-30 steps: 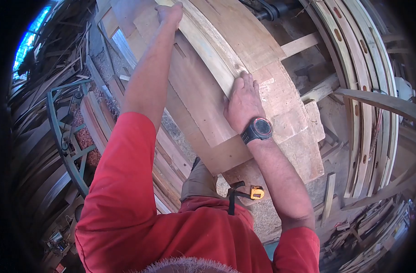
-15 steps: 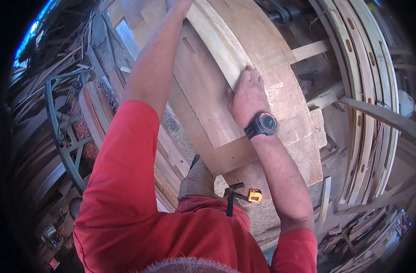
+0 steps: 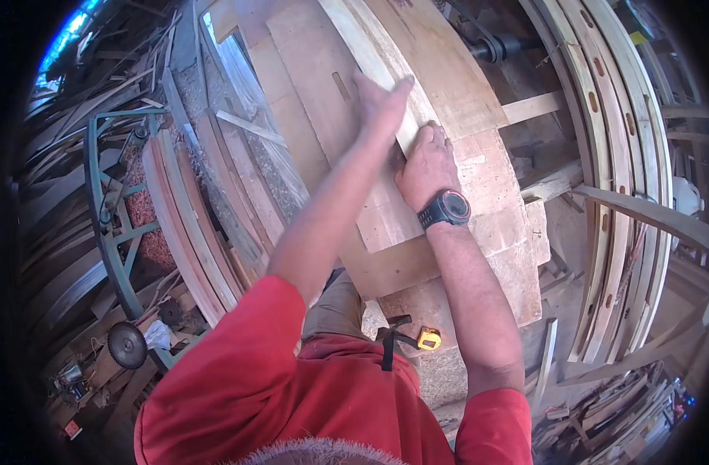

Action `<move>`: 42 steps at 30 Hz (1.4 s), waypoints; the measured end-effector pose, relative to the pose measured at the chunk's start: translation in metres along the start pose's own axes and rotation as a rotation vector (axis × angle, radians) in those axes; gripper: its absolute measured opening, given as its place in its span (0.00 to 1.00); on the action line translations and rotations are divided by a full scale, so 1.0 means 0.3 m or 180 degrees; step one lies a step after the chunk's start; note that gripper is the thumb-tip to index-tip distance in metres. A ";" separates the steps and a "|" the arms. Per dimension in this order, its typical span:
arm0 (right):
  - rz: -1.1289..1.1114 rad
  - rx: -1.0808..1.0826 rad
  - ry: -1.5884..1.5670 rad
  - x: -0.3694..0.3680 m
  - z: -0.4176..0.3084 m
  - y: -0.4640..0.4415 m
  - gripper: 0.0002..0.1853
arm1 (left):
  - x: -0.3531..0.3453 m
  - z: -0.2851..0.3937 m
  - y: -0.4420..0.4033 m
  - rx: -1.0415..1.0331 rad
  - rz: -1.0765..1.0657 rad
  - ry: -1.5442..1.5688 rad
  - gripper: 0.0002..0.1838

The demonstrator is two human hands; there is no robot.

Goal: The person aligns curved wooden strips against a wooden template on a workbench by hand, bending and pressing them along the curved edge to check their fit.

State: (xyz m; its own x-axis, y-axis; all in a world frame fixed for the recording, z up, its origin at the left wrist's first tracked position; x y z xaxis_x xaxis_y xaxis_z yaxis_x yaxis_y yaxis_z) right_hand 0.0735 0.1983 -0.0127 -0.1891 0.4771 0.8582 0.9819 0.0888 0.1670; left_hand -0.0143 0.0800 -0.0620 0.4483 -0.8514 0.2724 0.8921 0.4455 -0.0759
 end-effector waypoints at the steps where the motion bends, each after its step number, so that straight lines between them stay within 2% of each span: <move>1: -0.0121 -0.0071 -0.0121 0.007 -0.006 0.000 0.25 | -0.013 0.003 0.012 -0.0031 -0.0013 0.0001 0.54; 6: -0.0352 -0.0233 -0.0228 0.031 -0.010 -0.010 0.27 | -0.020 0.024 0.029 0.0232 0.0104 -0.0647 0.47; 8: -0.0067 0.0058 -0.0206 0.031 0.005 0.013 0.31 | -0.019 0.028 0.032 0.0239 0.0045 -0.0634 0.47; 9: 0.0256 0.0176 -0.0186 0.020 0.026 0.043 0.36 | -0.017 0.029 0.023 0.0237 0.0027 -0.0623 0.47; 14: -0.0108 -0.0161 -0.0057 0.177 0.227 0.521 0.44 | -0.021 0.034 0.034 0.0342 0.0034 -0.0668 0.43; 16: -0.0304 -0.0284 -0.0068 0.212 0.361 0.746 0.45 | -0.015 0.061 0.029 0.0409 0.0001 -0.0700 0.41; 18: -0.0370 -0.0406 0.0299 0.207 0.440 0.910 0.42 | -0.010 0.071 0.036 0.0442 -0.0076 -0.0807 0.39; 22: -0.0704 -0.0760 -0.0182 0.164 0.505 0.974 0.39 | -0.016 0.032 0.018 0.0590 -0.0138 -0.0967 0.41; 24: -0.1051 -0.1183 -0.0289 0.154 0.508 0.975 0.36 | -0.016 0.036 0.016 0.0231 0.0101 -0.0832 0.43; 25: -0.0632 -0.0852 -0.0344 0.152 0.510 0.972 0.32 | -0.015 0.043 0.013 0.0245 0.0089 -0.0834 0.43; 27: -0.0532 -0.0757 -0.0391 0.129 0.519 0.967 0.32 | -0.008 0.046 0.003 0.0639 -0.0125 -0.0859 0.45; 29: -0.0413 -0.0803 -0.0401 0.130 0.514 0.965 0.32 | 0.004 0.026 -0.020 0.0257 -0.0130 -0.1163 0.46; 31: -0.0787 -0.1004 -0.0384 0.139 0.505 0.959 0.32 | 0.015 -0.026 -0.060 0.0105 -0.0230 -0.1254 0.43; 32: -0.0631 -0.0946 -0.0409 0.132 0.514 0.970 0.33 | 0.025 -0.050 -0.090 0.0105 -0.0280 -0.1223 0.42; 37: -0.1181 -0.1361 -0.0489 0.189 0.473 0.929 0.29 | -0.022 -0.207 -0.242 0.0389 -0.0389 -0.0939 0.36; 38: -0.0676 -0.0959 -0.0662 0.192 0.472 0.924 0.29 | -0.024 -0.231 -0.271 0.0471 -0.0351 -0.0877 0.34; 39: -0.0961 -0.1109 -0.0616 0.212 0.462 0.911 0.27 | -0.020 -0.251 -0.301 0.0541 -0.0297 -0.0825 0.33; 41: -0.0884 -0.1093 -0.0632 0.225 0.448 0.900 0.25 | -0.010 -0.282 -0.347 0.0671 -0.0247 -0.0736 0.31; 42: -0.0802 -0.1049 -0.0631 0.221 0.444 0.896 0.24 | -0.008 -0.225 -0.295 0.0831 -0.0160 -0.0654 0.31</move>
State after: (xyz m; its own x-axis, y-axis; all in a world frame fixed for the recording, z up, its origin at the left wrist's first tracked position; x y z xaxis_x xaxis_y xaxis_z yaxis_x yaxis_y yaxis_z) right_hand 0.3252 0.3703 0.0243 -0.3860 0.6373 0.6670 0.8459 -0.0439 0.5315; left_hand -0.0906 0.0238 -0.1205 0.3595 -0.8123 0.4592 0.8563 0.4828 0.1837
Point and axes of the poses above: each hand's wrist, its own y-axis away from the middle knuckle, its own x-axis out of the back of the hand, z = x × y, the point moved 4 cm from there along -y, towards the middle knuckle, and after that the axes turned 5 degrees about -x, right-handed, at the moved point
